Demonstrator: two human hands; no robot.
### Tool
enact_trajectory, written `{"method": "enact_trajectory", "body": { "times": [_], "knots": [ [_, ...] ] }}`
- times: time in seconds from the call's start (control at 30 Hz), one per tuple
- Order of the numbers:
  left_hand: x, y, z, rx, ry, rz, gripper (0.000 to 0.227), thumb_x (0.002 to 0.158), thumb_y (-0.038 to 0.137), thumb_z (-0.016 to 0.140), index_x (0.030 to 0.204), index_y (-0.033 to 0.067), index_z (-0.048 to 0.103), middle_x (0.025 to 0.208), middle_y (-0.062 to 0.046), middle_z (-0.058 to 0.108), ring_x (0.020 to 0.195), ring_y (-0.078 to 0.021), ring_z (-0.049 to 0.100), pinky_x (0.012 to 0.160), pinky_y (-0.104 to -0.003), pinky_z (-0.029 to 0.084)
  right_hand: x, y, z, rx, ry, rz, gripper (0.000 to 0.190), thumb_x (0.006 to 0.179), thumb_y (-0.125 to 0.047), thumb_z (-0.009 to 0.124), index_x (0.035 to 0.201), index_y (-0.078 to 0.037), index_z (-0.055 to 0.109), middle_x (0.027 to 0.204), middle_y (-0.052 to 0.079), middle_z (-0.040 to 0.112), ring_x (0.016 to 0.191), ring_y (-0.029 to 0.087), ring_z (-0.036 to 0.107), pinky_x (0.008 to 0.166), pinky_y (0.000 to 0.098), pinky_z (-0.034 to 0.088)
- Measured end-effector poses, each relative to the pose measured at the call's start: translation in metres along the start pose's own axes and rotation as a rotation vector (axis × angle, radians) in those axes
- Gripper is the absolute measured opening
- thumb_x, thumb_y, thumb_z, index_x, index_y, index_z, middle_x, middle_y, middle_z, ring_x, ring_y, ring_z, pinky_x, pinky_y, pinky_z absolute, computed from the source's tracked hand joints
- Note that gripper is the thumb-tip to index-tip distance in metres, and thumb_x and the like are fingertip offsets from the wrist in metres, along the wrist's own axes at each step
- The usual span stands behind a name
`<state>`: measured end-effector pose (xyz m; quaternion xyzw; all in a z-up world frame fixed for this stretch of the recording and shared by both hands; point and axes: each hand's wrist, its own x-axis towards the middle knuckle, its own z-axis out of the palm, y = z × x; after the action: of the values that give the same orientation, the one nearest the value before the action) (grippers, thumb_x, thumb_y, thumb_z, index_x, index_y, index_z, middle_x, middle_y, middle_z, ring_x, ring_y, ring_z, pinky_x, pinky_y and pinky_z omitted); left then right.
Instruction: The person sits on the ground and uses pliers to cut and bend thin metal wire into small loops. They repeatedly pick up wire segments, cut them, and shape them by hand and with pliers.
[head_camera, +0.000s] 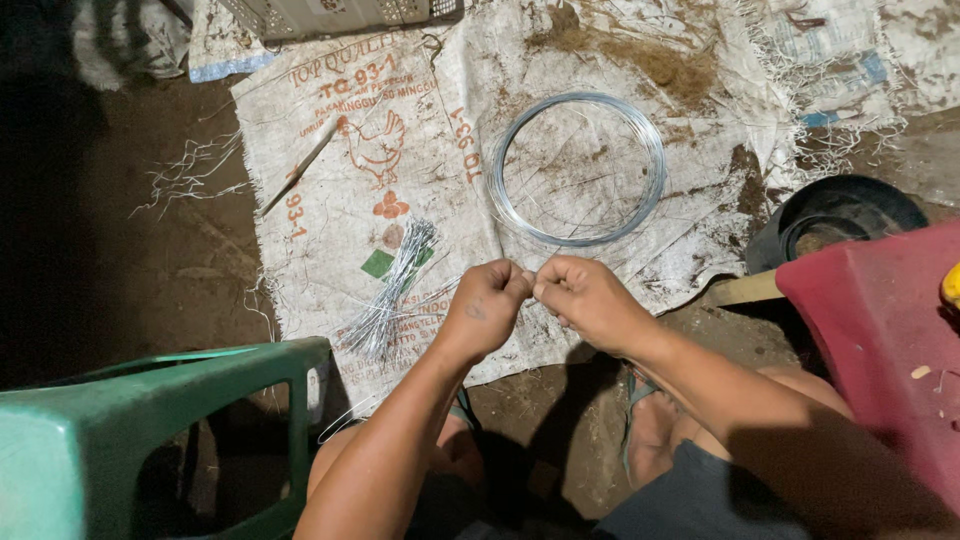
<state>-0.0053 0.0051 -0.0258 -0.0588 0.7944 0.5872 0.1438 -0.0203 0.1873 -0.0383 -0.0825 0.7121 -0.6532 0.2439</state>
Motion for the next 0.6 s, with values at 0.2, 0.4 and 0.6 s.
{"method": "enact_trajectory", "body": {
  "times": [0.2,0.4,0.6],
  "knots": [
    [-0.003,0.011,0.002,0.068,0.109,0.104,0.026,0.100,0.024,0.066,0.089,0.0014,0.066,0.068,-0.007,0.063,0.058,-0.0133,0.053,0.054,-0.031,0.046,0.007,0.003,-0.005,0.247,-0.036,0.135,0.015,0.095,-0.013,0.063,0.083,-0.003,0.064,0.068,0.000,0.056,0.059,0.010,0.049,0.054,0.0256,0.043],
    [-0.023,0.029,-0.007,0.592,0.332,1.062,0.025,0.085,0.002,0.072,0.110,0.0049,0.069,0.094,-0.009,0.065,0.079,-0.0282,0.065,0.065,-0.039,0.052,0.014,-0.004,-0.027,0.576,-0.005,0.236,0.011,0.093,-0.007,0.061,0.084,-0.001,0.063,0.069,0.003,0.057,0.059,0.012,0.051,0.050,0.0277,0.040],
    [-0.022,0.034,-0.011,0.769,0.371,1.132,0.033,0.080,0.000,0.070,0.112,0.0062,0.070,0.092,-0.005,0.063,0.073,-0.0220,0.060,0.061,-0.037,0.049,0.006,-0.007,-0.021,0.242,0.046,0.045,0.014,0.097,-0.013,0.062,0.089,-0.003,0.062,0.072,0.000,0.056,0.061,0.008,0.050,0.056,0.0244,0.043]
  ]
}}
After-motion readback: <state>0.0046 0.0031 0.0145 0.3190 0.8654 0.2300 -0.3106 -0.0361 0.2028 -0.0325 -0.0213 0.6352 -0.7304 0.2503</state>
